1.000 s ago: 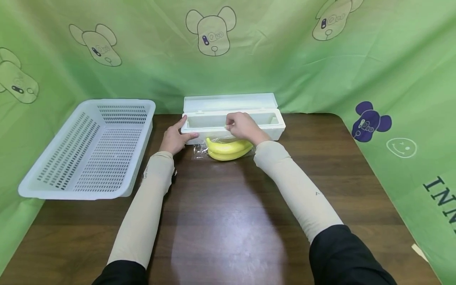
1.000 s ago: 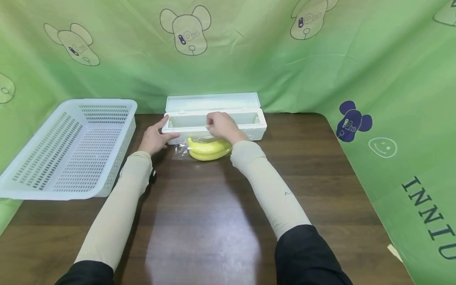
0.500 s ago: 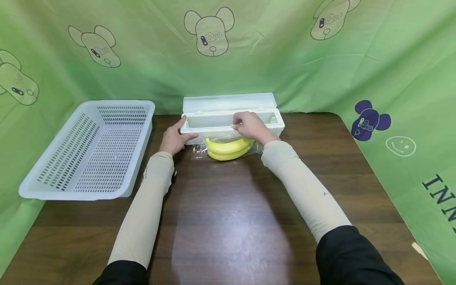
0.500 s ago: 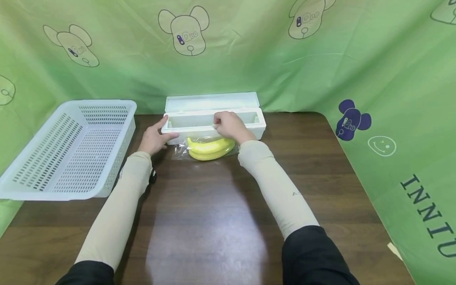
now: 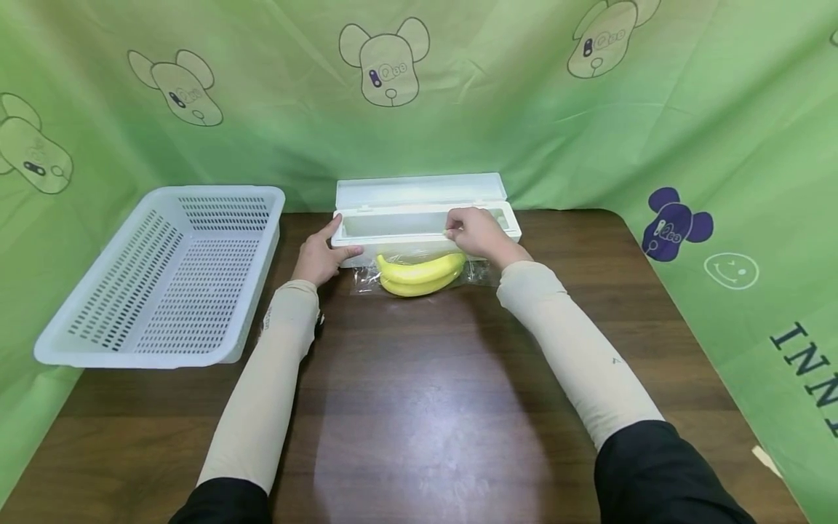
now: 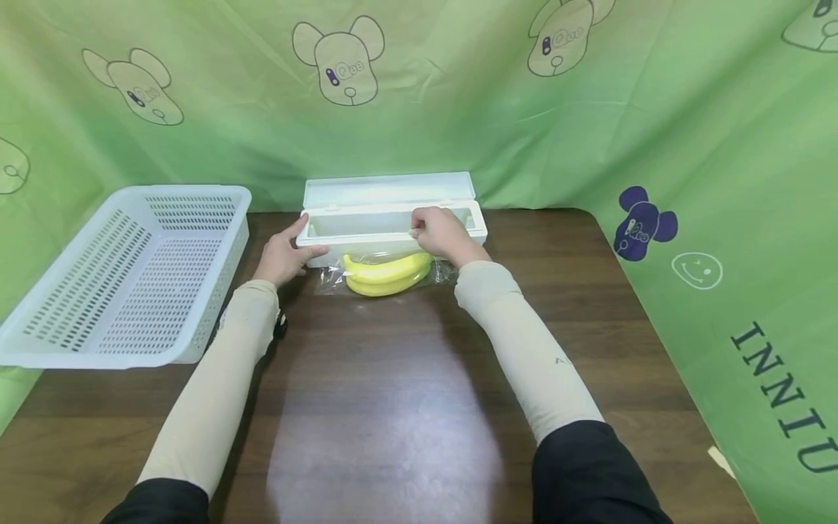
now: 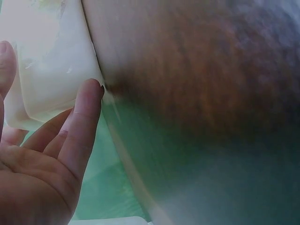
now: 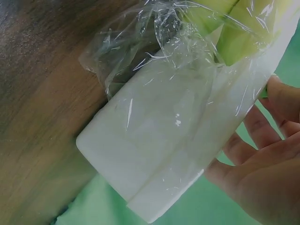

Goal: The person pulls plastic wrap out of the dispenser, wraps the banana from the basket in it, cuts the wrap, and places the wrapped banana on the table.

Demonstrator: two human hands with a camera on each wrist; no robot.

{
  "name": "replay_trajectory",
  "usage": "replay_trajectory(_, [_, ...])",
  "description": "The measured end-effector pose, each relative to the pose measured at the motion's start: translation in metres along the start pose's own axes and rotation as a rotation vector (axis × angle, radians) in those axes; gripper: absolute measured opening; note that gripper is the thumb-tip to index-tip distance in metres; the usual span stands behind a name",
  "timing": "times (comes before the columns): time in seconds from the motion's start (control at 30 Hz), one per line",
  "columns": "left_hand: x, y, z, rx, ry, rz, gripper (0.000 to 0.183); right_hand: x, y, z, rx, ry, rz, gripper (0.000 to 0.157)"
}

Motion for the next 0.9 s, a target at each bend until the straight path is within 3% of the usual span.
replay_trajectory(0.9, [0.000, 0.000, -0.001, 0.000, 0.018, -0.026, 0.087, -0.017, -0.029, -0.015, 0.015, -0.032, -0.017, 0.003])
Point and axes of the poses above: each hand's wrist, its own z-axis towards the middle knuckle, its own x-axis out of the palm, y = z × x, the point moved 8 cm from there along z, towards the middle knuckle, and after that the axes turned 3 degrees about -x, right-handed, at the moved point
